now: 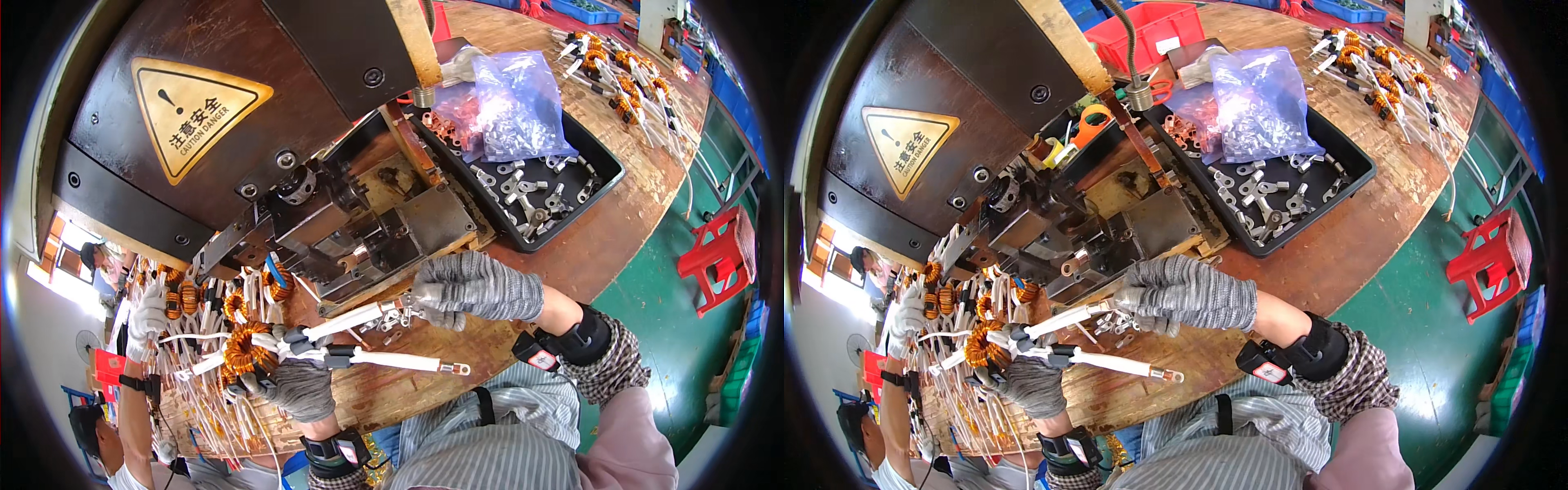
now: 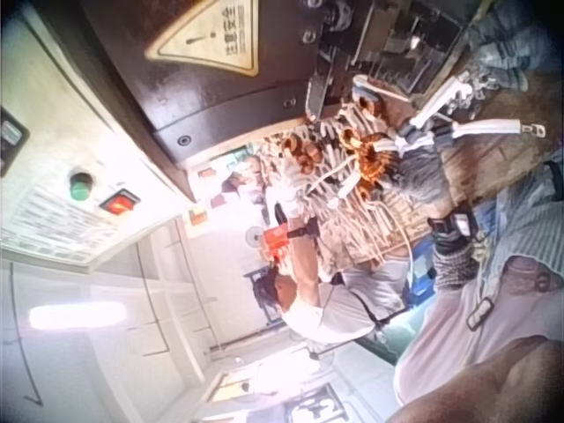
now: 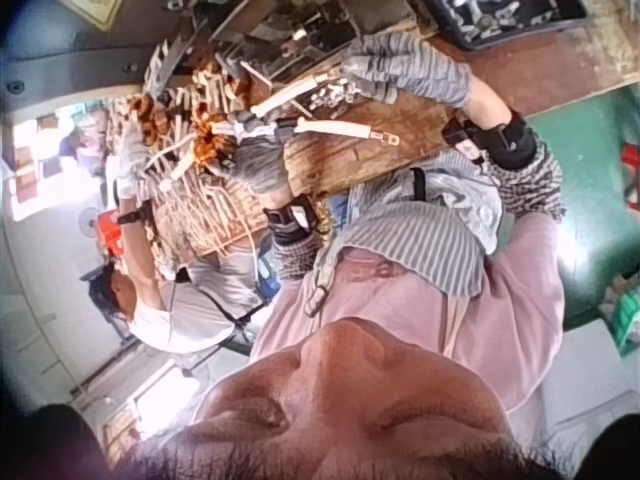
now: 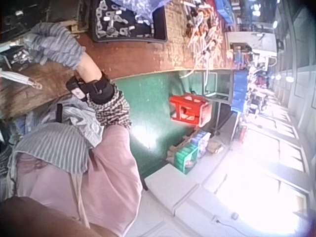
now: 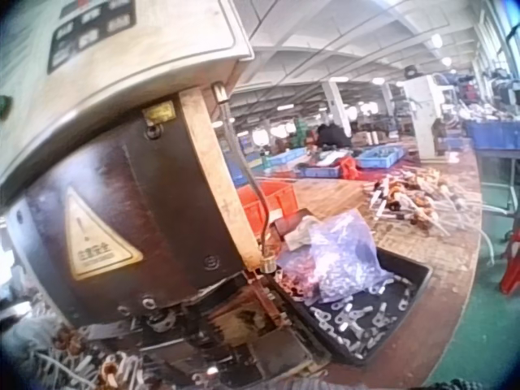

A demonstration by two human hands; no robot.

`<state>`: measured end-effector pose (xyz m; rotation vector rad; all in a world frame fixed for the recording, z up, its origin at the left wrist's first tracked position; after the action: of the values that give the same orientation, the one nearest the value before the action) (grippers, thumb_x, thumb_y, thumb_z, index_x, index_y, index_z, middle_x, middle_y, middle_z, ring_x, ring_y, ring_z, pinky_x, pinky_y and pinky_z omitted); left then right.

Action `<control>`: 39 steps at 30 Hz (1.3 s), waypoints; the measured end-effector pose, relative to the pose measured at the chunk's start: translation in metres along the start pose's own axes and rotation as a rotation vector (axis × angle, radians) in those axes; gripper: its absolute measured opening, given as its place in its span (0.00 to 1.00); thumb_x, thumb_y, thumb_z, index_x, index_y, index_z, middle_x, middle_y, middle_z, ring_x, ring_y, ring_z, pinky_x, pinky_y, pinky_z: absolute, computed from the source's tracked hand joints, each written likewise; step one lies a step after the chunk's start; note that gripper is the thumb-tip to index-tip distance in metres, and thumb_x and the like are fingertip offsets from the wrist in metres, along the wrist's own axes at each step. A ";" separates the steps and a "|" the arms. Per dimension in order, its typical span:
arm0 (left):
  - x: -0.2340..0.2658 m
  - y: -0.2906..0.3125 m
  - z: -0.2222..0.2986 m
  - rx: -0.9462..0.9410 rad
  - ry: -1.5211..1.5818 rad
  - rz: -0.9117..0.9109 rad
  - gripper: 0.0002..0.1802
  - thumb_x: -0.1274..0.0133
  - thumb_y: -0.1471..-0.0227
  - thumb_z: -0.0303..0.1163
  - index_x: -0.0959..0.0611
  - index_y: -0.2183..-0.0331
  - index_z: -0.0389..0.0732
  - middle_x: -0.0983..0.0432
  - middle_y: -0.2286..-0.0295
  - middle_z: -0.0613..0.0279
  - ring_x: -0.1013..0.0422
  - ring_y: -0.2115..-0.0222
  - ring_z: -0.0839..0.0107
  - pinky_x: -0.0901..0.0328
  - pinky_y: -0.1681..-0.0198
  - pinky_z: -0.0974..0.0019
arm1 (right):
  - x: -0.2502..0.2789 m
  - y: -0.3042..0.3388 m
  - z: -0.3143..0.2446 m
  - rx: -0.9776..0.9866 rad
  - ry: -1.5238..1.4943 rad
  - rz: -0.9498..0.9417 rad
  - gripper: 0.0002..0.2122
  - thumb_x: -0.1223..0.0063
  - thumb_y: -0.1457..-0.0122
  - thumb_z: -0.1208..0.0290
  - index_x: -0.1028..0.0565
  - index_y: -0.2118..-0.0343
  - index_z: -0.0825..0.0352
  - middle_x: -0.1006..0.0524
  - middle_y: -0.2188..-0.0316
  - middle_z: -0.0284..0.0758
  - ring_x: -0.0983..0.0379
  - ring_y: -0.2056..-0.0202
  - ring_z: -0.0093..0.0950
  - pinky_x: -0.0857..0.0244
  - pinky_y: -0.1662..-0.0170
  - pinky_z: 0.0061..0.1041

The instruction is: Assembling copper coils with plastic housings and crimping metal terminals onto wires using a press machine.

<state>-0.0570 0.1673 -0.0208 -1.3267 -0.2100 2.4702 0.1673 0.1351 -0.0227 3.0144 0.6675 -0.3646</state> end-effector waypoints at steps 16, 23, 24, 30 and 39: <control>0.023 -0.003 0.000 0.028 0.058 0.094 0.37 0.51 0.53 0.56 0.36 0.48 0.42 0.33 0.56 0.49 0.33 0.59 0.60 0.36 0.57 0.46 | 0.015 -0.031 0.000 0.150 -0.043 0.202 0.05 0.48 0.46 0.71 0.27 0.73 0.66 0.30 0.82 0.25 0.35 0.78 0.14 0.39 0.74 0.16; 0.037 -0.007 0.007 0.008 0.043 0.081 0.37 0.51 0.52 0.53 0.38 0.47 0.41 0.37 0.52 0.47 0.35 0.58 0.58 0.36 0.58 0.49 | 0.017 -0.043 0.005 -0.016 -0.109 0.229 0.06 0.48 0.45 0.70 0.26 0.72 0.68 0.30 0.85 0.27 0.36 0.85 0.15 0.41 0.82 0.16; 0.034 -0.008 0.006 0.009 0.044 0.081 0.37 0.51 0.52 0.53 0.38 0.47 0.41 0.37 0.52 0.47 0.35 0.58 0.58 0.36 0.58 0.49 | 0.019 -0.043 0.008 -0.059 -0.139 0.249 0.06 0.48 0.45 0.70 0.26 0.72 0.68 0.30 0.85 0.28 0.36 0.85 0.15 0.41 0.83 0.15; 0.032 -0.013 0.005 0.027 0.034 0.127 0.34 0.52 0.51 0.53 0.36 0.47 0.44 0.35 0.53 0.48 0.33 0.57 0.56 0.33 0.63 0.52 | 0.024 -0.050 0.005 -0.154 -0.102 0.244 0.07 0.48 0.46 0.69 0.26 0.72 0.68 0.28 0.86 0.30 0.34 0.87 0.18 0.40 0.87 0.16; 0.042 -0.017 0.007 -0.001 -0.110 0.178 0.31 0.52 0.51 0.52 0.34 0.49 0.47 0.33 0.54 0.54 0.32 0.59 0.57 0.33 0.61 0.48 | 0.036 -0.058 0.008 -0.279 -0.051 0.276 0.10 0.51 0.44 0.69 0.27 0.66 0.71 0.26 0.85 0.35 0.31 0.88 0.21 0.38 0.90 0.16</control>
<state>-0.0810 0.1986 -0.0450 -1.2603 -0.1239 2.6943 0.1727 0.2021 -0.0379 2.7671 0.2645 -0.3053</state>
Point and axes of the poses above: each hand's wrist, its own y-axis away from the middle knuckle, its own x-axis out of the back of the hand, z = x × y, the point moved 10 cm from there along -y, towards the middle knuckle
